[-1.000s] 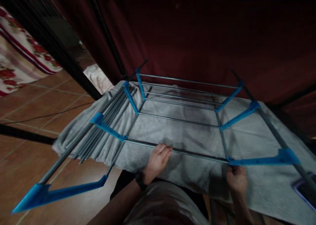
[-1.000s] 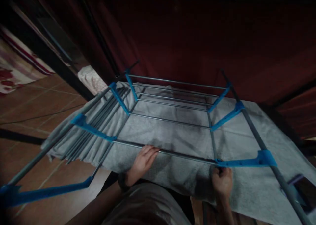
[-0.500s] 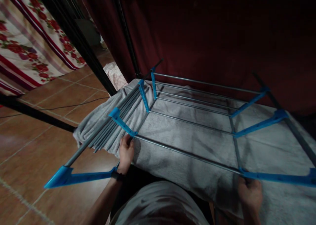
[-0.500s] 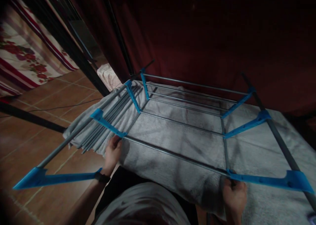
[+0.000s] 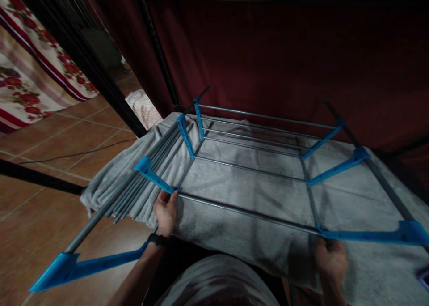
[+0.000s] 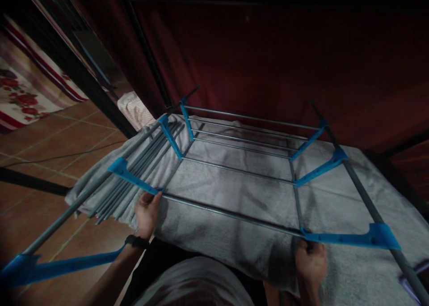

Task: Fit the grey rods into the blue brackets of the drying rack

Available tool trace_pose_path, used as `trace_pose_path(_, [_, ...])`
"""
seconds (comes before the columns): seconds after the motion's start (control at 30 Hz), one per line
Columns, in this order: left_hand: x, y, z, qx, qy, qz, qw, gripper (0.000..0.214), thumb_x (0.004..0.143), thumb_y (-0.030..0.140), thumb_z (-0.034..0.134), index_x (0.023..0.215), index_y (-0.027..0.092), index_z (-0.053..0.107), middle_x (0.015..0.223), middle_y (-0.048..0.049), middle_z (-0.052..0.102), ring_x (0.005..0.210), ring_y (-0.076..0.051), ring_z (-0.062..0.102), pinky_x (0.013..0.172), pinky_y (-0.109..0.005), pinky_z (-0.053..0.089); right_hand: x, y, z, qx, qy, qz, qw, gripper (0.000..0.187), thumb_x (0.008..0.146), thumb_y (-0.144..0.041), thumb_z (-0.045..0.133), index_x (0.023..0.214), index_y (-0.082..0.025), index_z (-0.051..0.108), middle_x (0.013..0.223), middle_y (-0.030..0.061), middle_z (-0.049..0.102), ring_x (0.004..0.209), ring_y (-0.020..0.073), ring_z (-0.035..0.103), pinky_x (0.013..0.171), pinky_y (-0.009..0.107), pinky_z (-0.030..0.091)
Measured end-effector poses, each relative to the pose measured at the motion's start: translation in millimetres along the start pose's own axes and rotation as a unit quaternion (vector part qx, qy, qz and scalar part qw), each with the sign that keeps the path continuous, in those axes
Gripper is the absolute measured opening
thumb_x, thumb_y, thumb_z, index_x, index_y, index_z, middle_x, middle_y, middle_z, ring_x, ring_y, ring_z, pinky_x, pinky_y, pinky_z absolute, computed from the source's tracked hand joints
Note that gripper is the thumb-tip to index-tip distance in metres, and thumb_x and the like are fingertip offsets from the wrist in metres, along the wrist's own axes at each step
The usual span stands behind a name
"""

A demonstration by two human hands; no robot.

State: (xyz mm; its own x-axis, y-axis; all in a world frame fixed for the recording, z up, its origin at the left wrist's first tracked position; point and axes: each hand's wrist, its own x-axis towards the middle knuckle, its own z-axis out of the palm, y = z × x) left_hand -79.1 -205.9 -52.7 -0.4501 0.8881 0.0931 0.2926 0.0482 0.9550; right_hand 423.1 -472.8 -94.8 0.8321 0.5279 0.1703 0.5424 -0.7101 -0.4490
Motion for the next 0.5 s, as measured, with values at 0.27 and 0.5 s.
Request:
trace_pose_path(0.27, [-9.3,10.1,1.3,0.057,0.017,0.047,0.997,0.034,0.082,0.053,0.067,0.090,0.020,0.066,0.084,-0.0067,0.073,0.081,-0.024,0.068,0.078,-0.035,0.053,-4.7,-9.4,3.0,-0.006,0.042,0.024,0.999,0.040,0.086,-0.050,0.043,0.094,-0.021,0.069,0.088,0.0161,0.066,0.087,0.0377,0.064,0.076,0.049,0.051])
trace_pose_path(0.5, [-9.3,4.9,1.9,0.095,0.019,0.057,0.994,0.038,0.085,0.057,0.062,0.092,0.020,0.066,0.083,-0.0079,0.072,0.079,-0.026,0.067,0.076,-0.036,0.051,-6.2,-14.2,4.2,-0.025,0.043,0.032,0.998,0.041,0.089,-0.051,0.040,0.092,-0.020,0.066,0.092,0.0186,0.066,0.085,0.0364,0.064,0.074,0.047,0.050])
